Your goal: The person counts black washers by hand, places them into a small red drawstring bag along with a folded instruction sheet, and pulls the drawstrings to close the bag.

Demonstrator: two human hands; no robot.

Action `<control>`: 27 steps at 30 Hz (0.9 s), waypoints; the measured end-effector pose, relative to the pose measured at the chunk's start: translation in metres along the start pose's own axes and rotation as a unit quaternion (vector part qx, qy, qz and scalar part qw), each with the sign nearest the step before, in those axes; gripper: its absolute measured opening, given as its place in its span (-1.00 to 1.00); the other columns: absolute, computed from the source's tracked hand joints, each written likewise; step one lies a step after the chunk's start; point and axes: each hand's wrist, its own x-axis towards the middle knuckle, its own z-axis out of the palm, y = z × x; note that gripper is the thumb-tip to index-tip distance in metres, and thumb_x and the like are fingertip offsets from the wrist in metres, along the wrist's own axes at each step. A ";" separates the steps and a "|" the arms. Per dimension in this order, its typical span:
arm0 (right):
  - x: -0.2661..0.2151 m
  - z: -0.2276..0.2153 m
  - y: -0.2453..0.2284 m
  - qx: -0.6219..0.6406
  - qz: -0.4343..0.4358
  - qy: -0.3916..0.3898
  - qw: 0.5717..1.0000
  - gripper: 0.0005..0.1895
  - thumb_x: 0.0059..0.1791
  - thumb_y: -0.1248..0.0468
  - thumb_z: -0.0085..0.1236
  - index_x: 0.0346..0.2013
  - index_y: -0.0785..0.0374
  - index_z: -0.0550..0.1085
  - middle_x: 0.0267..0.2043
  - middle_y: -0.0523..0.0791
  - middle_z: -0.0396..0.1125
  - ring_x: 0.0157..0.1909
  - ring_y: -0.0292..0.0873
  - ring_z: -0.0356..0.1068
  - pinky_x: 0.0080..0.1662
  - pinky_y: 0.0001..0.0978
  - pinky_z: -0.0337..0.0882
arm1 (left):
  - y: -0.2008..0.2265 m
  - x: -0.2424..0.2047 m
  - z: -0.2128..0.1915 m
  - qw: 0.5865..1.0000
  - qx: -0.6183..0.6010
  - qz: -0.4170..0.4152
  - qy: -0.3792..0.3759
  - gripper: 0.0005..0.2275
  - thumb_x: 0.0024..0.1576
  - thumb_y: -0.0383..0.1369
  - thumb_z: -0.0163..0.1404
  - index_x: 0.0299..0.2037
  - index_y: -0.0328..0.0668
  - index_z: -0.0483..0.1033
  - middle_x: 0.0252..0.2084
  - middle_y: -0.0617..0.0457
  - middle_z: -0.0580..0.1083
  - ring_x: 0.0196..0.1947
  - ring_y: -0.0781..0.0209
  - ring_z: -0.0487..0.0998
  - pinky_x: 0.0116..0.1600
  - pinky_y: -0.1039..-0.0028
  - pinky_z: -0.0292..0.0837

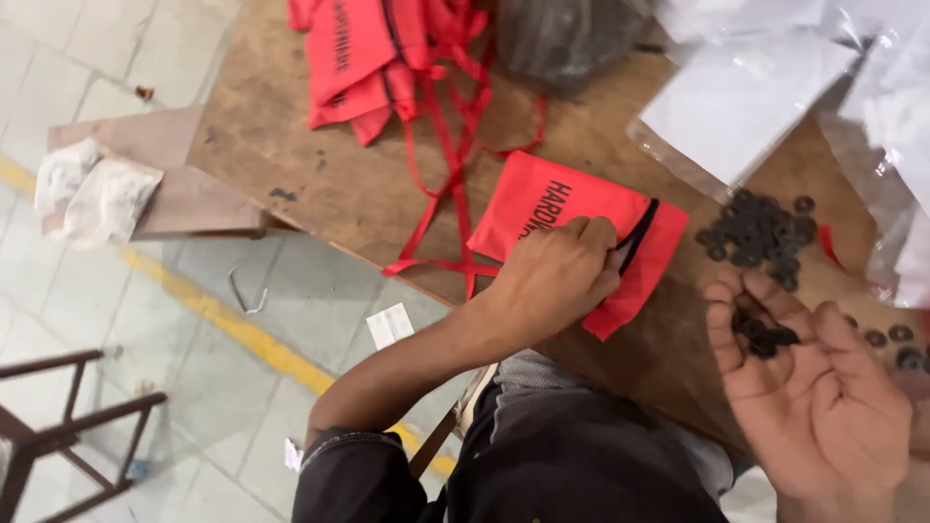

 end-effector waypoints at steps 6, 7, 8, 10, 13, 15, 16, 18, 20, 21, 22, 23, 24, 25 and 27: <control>0.012 0.049 0.010 -0.028 0.077 0.013 0.997 -0.47 0.18 0.09 -0.27 0.16 0.58 0.26 0.24 0.20 0.27 0.37 0.13 0.25 0.35 -0.03 0.15 | 0.009 0.005 0.002 0.999 -0.014 0.005 -0.033 -0.78 0.10 -0.44 0.05 -0.10 -0.36 0.38 -0.39 -0.19 0.46 -0.42 -0.24 0.53 -0.33 0.04 0.45; 0.018 0.055 0.014 -0.034 0.101 -0.006 0.994 -0.47 0.17 0.08 -0.29 0.15 0.56 0.27 0.23 0.20 0.28 0.34 0.11 0.27 0.33 -0.03 0.16 | 0.010 0.001 0.000 0.999 -0.011 0.009 -0.030 -0.83 0.11 -0.45 0.05 -0.14 -0.32 0.40 -0.40 -0.18 0.46 -0.42 -0.23 0.53 -0.32 0.05 0.45; 0.021 0.058 0.014 -0.035 0.106 -0.010 0.994 -0.47 0.17 0.08 -0.29 0.15 0.56 0.27 0.23 0.20 0.28 0.34 0.11 0.27 0.33 -0.03 0.16 | 0.010 -0.002 -0.002 1.000 -0.007 0.005 -0.027 -0.83 0.11 -0.45 0.05 -0.14 -0.32 0.40 -0.40 -0.18 0.46 -0.42 -0.23 0.53 -0.32 0.05 0.45; 0.029 0.065 0.016 -0.051 0.112 -0.038 0.992 -0.45 0.20 0.05 -0.30 0.15 0.57 0.28 0.21 0.16 0.30 0.32 0.06 0.29 0.34 -0.04 0.16 | 0.009 -0.008 -0.007 1.000 0.009 -0.015 -0.013 -0.89 0.17 -0.44 0.07 -0.21 -0.26 0.40 -0.40 -0.15 0.45 -0.42 -0.18 0.54 -0.34 0.11 0.46; 0.028 0.074 0.019 -0.074 0.145 -0.030 0.986 -0.42 0.17 0.03 -0.28 0.16 0.56 0.32 0.20 0.14 0.35 0.26 0.02 0.33 0.33 -0.08 0.26 | 0.016 -0.012 -0.018 0.999 0.021 -0.019 0.031 -0.87 0.16 -0.44 0.09 -0.21 -0.26 0.39 -0.40 -0.13 0.45 -0.44 -0.14 0.54 -0.35 0.16 0.46; 0.035 0.059 0.031 -0.067 0.144 -0.046 0.986 -0.48 0.19 0.04 -0.25 0.18 0.48 0.30 0.21 0.10 0.32 0.25 -0.01 0.30 0.29 -0.07 0.26 | 0.020 -0.015 -0.020 0.998 0.035 -0.010 0.053 -0.87 0.17 -0.45 0.09 -0.18 -0.27 0.40 -0.39 -0.10 0.45 -0.41 -0.12 0.54 -0.35 0.18 0.46; 0.038 0.051 0.035 -0.061 0.139 -0.059 0.987 -0.54 0.22 0.05 -0.22 0.19 0.40 0.28 0.22 0.05 0.29 0.25 -0.04 0.27 0.26 -0.06 0.26 | 0.023 -0.015 -0.020 0.996 0.046 0.002 0.075 -0.87 0.18 -0.46 0.08 -0.15 -0.27 0.41 -0.37 -0.08 0.44 -0.38 -0.09 0.55 -0.34 0.20 0.46; 0.041 0.063 0.040 -0.071 0.141 -0.050 0.986 -0.49 0.20 0.00 -0.21 0.23 0.36 0.29 0.23 -0.01 0.30 0.24 -0.09 0.25 0.26 -0.14 0.24 | 0.024 -0.017 -0.022 0.997 0.051 0.021 0.062 -0.84 0.16 -0.46 0.09 -0.12 -0.28 0.41 -0.36 -0.06 0.43 -0.36 -0.04 0.56 -0.33 0.22 0.47; 0.046 0.072 0.044 -0.080 0.142 -0.038 0.986 -0.44 0.18 -0.05 -0.21 0.27 0.32 0.30 0.24 -0.07 0.31 0.23 -0.15 0.24 0.26 -0.23 0.23 | 0.027 -0.017 -0.030 0.997 0.054 0.041 0.047 -0.81 0.14 -0.45 0.09 -0.10 -0.29 0.40 -0.35 -0.04 0.42 -0.33 0.01 0.57 -0.31 0.23 0.48; 0.050 0.075 0.046 -0.048 0.156 -0.077 0.984 -0.35 0.16 -0.12 -0.22 0.28 0.39 0.28 0.22 -0.04 0.31 0.23 -0.12 0.25 0.29 -0.20 0.22 | 0.028 -0.017 -0.037 0.996 0.052 0.039 0.055 -0.79 0.13 -0.45 0.12 -0.09 -0.29 0.42 -0.34 -0.04 0.42 -0.33 0.02 0.56 -0.31 0.24 0.48; 0.053 0.079 0.047 -0.016 0.170 -0.116 0.978 -0.25 0.15 -0.19 -0.23 0.28 0.46 0.27 0.20 -0.02 0.31 0.23 -0.08 0.26 0.31 -0.17 0.21 | 0.029 -0.016 -0.044 0.996 0.049 0.037 0.064 -0.77 0.13 -0.45 0.15 -0.07 -0.30 0.43 -0.32 -0.04 0.43 -0.33 0.02 0.55 -0.30 0.25 0.49; 0.049 0.089 0.045 -0.016 0.169 -0.115 0.979 -0.25 0.15 -0.19 -0.23 0.28 0.46 0.27 0.20 -0.02 0.31 0.23 -0.08 0.26 0.31 -0.17 0.21 | 0.029 -0.016 -0.049 0.996 0.048 0.038 0.063 -0.77 0.13 -0.45 0.15 -0.07 -0.30 0.43 -0.32 -0.04 0.43 -0.33 0.02 0.55 -0.30 0.25 0.49; 0.045 0.100 0.044 -0.020 0.167 -0.134 0.977 -0.20 0.11 -0.22 -0.25 0.32 0.45 0.24 0.25 -0.02 0.28 0.27 -0.08 0.25 0.33 -0.16 0.18 | 0.029 -0.016 -0.055 0.993 0.063 0.034 0.090 -0.78 0.13 -0.47 0.15 -0.06 -0.29 0.44 -0.30 -0.03 0.44 -0.32 0.04 0.56 -0.28 0.27 0.50; 0.041 0.111 0.043 -0.024 0.165 -0.153 0.974 -0.13 0.08 -0.26 -0.26 0.35 0.45 0.21 0.30 -0.02 0.25 0.31 -0.08 0.23 0.36 -0.15 0.16 | 0.028 -0.017 -0.060 0.990 0.078 0.029 0.118 -0.78 0.14 -0.49 0.15 -0.05 -0.29 0.44 -0.27 -0.01 0.46 -0.30 0.05 0.57 -0.26 0.29 0.52; 0.040 0.115 0.046 -0.018 0.166 -0.184 0.969 -0.06 0.08 -0.30 -0.28 0.40 0.50 0.17 0.33 0.02 0.20 0.35 -0.07 0.18 0.41 -0.14 0.11 | 0.031 -0.019 -0.070 0.986 0.099 0.017 0.130 -0.80 0.14 -0.51 0.16 -0.06 -0.28 0.46 -0.29 -0.01 0.46 -0.33 0.05 0.56 -0.28 0.29 0.51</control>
